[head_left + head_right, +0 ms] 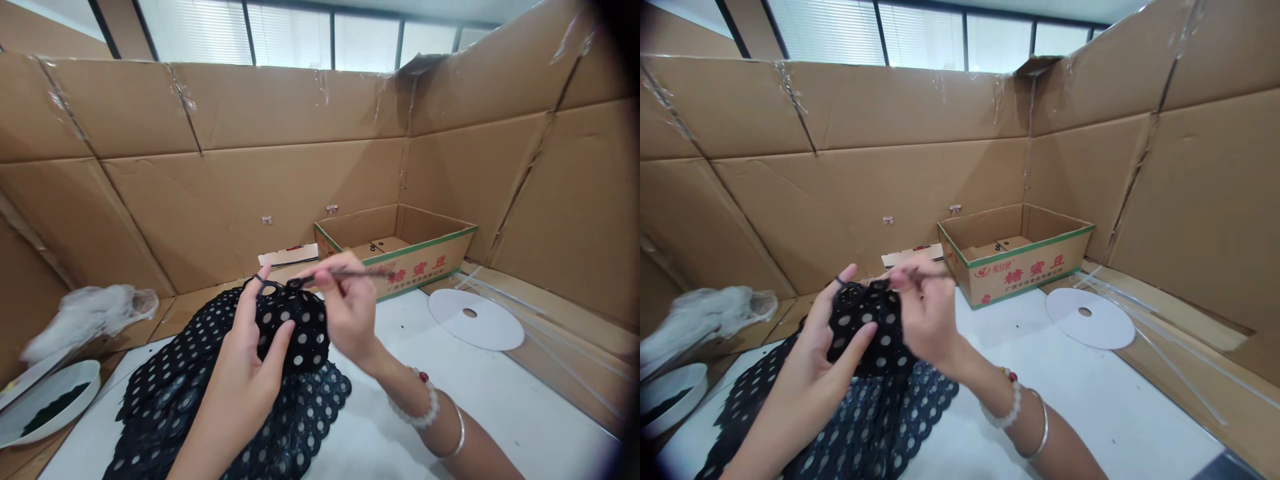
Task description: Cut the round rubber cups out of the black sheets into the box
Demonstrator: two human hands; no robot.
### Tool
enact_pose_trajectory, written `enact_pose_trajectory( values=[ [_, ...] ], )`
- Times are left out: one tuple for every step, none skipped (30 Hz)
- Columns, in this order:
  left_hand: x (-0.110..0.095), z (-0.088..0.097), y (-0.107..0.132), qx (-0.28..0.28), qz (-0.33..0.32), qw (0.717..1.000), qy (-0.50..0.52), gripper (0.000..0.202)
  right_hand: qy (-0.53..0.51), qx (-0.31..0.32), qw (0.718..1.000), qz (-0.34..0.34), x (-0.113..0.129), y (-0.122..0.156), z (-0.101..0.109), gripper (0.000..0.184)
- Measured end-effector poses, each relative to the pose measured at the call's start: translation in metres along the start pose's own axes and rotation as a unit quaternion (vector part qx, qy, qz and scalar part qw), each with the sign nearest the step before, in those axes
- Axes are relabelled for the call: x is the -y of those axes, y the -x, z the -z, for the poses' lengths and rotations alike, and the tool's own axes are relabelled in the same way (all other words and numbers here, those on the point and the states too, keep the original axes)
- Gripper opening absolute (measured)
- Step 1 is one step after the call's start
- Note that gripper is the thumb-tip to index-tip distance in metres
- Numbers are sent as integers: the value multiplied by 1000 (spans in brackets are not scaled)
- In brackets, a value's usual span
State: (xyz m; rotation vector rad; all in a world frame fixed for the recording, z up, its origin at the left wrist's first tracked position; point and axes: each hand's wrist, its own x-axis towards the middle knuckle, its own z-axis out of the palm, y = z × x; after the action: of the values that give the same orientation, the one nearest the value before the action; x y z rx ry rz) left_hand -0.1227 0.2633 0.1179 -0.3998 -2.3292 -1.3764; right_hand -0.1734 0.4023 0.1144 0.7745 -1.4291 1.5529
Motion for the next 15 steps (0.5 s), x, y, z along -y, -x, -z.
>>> enact_pose_trajectory(
  values=[
    [2, -2, 0, 7, -4, 1000, -4, 66, -42, -10, 997, -64, -6, -6, 4, 13],
    [5, -3, -1, 17, -6, 1000, -2, 65, -74, -18, 992, -104, -15, -13, 10, 18],
    [9, -4, -2, 33, -5, 999, 8, 64, -88, -33, 989, -118, -25, -20, 17, 23],
    [12, -5, -4, 51, 3, 998, 25, 64, -78, -67, 989, -110, -36, -26, 27, 25],
    [15, -6, -6, 67, 18, 997, 47, 65, -40, -118, 988, -90, -48, -32, 38, 25],
    [18, -5, -8, 79, 32, 994, 69, 65, 22, -188, 980, -60, -60, -36, 50, 23],
    [20, -4, -10, 87, 45, 991, 87, 66, 114, -239, 964, -25, -73, -40, 63, 23],
    [22, -2, -12, 90, 57, 989, 104, 67, 212, -249, 945, 5, -85, -43, 76, 25],
    [22, 0, -13, 88, 71, 987, 114, 69, 251, -236, 939, 14, -96, -46, 88, 27],
    [21, 3, -15, 83, 82, 986, 121, 73, 275, -215, 937, 18, -106, -48, 98, 30],
    [19, 5, -15, 74, 91, 985, 126, 79, 288, -192, 938, 24, -114, -50, 106, 34],
    [17, 7, -16, 62, 99, 984, 134, 85, 288, -173, 941, 26, -119, -52, 110, 38],
    [15, 9, -16, 49, 103, 983, 142, 89, 291, -161, 943, 31, -120, -54, 111, 41],
    [12, 11, -16, 34, 100, 984, 143, 92, 292, -154, 943, 36, -117, -55, 109, 41],
    [10, 12, -16, 16, 89, 987, 135, 92, 292, -148, 944, 39, -109, -55, 103, 39]
  ],
)
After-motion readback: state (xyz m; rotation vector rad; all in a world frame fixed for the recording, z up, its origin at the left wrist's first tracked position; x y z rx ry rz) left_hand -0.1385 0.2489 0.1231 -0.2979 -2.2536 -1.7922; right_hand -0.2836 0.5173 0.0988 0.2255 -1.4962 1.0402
